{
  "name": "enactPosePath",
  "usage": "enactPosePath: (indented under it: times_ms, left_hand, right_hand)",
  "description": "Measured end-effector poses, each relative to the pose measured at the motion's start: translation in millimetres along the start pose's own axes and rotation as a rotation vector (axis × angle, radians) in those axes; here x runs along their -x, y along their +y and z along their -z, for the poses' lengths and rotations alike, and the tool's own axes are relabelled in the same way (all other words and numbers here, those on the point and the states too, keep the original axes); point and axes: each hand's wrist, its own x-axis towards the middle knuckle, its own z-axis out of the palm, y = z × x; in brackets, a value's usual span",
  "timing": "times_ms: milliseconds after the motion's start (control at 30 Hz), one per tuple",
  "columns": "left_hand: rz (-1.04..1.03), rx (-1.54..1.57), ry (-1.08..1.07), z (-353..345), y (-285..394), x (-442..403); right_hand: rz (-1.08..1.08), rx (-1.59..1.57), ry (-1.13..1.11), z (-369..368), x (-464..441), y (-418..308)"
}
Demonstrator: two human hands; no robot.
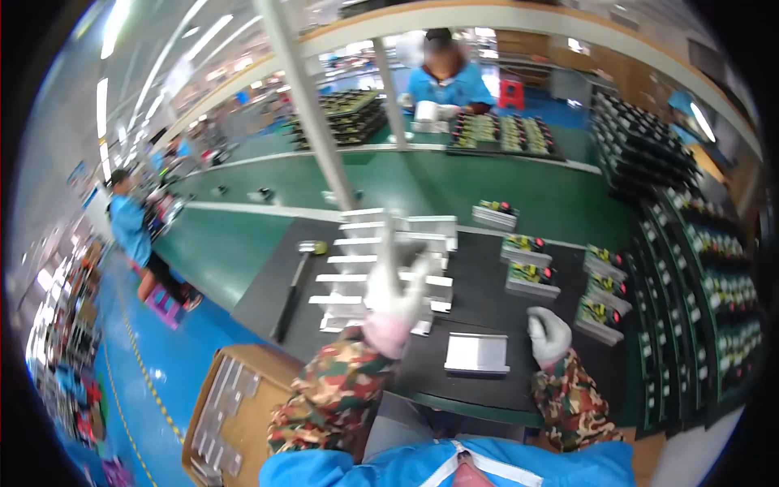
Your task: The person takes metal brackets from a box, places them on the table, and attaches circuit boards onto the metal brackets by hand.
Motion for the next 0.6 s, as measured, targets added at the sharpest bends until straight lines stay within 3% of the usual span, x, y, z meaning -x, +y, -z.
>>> enactPosePath:
  times_ms: [67,133,200,267,333,467,600]
  left_hand:
    - [-0.289,-0.208,-0.085,-1,11,10]
    - [-0.376,-0.345,-0.368,-6,7,35]
    - [-0.558,-0.42,-0.464,-12,-7,42]
    - [-0.599,-0.424,-0.381,-12,-27,50]
    - [-0.384,-0.372,-0.228,-3,-52,68]
    - [-0.654,-0.544,0.025,11,-91,71]
    - [-0.623,-0.651,0.065,14,-115,84]
  right_hand:
    - [-0.012,-0.029,0.008,0,-1,-4]
    - [-0.027,-0.034,0.0,1,-3,-9]
    - [-0.016,-0.015,-0.01,3,-4,-10]
    - [-0.011,-0.013,-0.021,4,-5,-10]
    - [0.002,0.0,-0.027,4,-5,-11]
    - [0.026,0.006,-0.027,2,-5,-11]
    - [0.076,0.011,-0.027,1,-8,-9]
